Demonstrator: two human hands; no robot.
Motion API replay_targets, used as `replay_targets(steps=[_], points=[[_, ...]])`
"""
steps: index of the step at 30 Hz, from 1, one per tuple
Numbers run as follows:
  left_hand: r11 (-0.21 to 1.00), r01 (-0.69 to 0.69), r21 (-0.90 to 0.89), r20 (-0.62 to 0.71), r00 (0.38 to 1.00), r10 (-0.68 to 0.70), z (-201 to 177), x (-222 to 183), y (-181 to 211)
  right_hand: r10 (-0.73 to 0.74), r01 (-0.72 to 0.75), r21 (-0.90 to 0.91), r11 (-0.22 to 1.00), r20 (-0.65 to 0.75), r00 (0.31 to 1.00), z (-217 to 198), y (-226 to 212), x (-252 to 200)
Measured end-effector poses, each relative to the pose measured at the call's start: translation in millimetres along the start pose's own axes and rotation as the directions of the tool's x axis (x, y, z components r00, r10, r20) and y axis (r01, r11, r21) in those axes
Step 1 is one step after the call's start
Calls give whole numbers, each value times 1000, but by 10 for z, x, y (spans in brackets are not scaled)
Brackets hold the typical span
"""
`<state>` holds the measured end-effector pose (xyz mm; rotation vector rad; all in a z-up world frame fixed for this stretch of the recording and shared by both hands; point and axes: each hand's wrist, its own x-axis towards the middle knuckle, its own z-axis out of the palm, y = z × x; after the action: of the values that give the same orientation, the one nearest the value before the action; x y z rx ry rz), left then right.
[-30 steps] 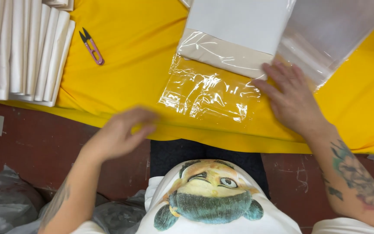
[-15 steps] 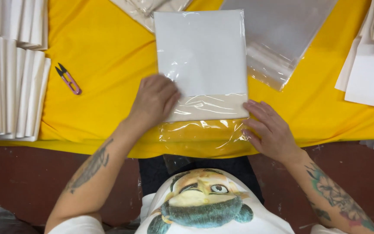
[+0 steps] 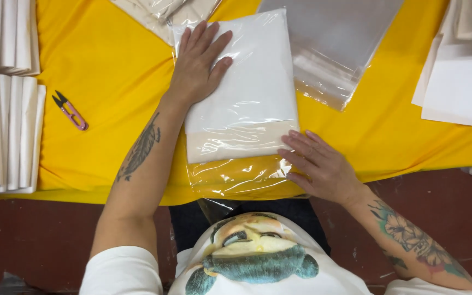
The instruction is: Packing folded t-shirts into clear plastic bags at a workstation.
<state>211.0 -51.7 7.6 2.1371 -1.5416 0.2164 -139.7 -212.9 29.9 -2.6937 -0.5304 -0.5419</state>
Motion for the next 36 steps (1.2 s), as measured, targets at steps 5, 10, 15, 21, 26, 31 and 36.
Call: replay_targets(steps=[5,10,15,21,26,31,36], points=[[998,-52,39,-50,997,54,3,257,361,1,-3,-67,998,-23,1000,-20,-54,-34],[994,-106,32,156,983,99,194,283,744,1,-3,-68,998,-29,1000,-57,-91,-101],[983,-179,-35,70,981,181,43,18,463,-18,14,-76,997,-64,998,-46,-100,-50],[991,109,74,260,957,-125,-353,-443,221,-32,31,-13,999,-104,994,2,-117,-75],[991,-121,61,35,992,119,-321,-145,761,-32,28,-44,999,-103,994,39,-149,-72],[986,-168,-20,506,849,155,-200,115,1390,-1,-3,-36,999,-128,992,30,-181,-67],[958,-252,-138,183,944,274,103,-153,871,31,-47,-106,993,-149,988,131,-147,-122]])
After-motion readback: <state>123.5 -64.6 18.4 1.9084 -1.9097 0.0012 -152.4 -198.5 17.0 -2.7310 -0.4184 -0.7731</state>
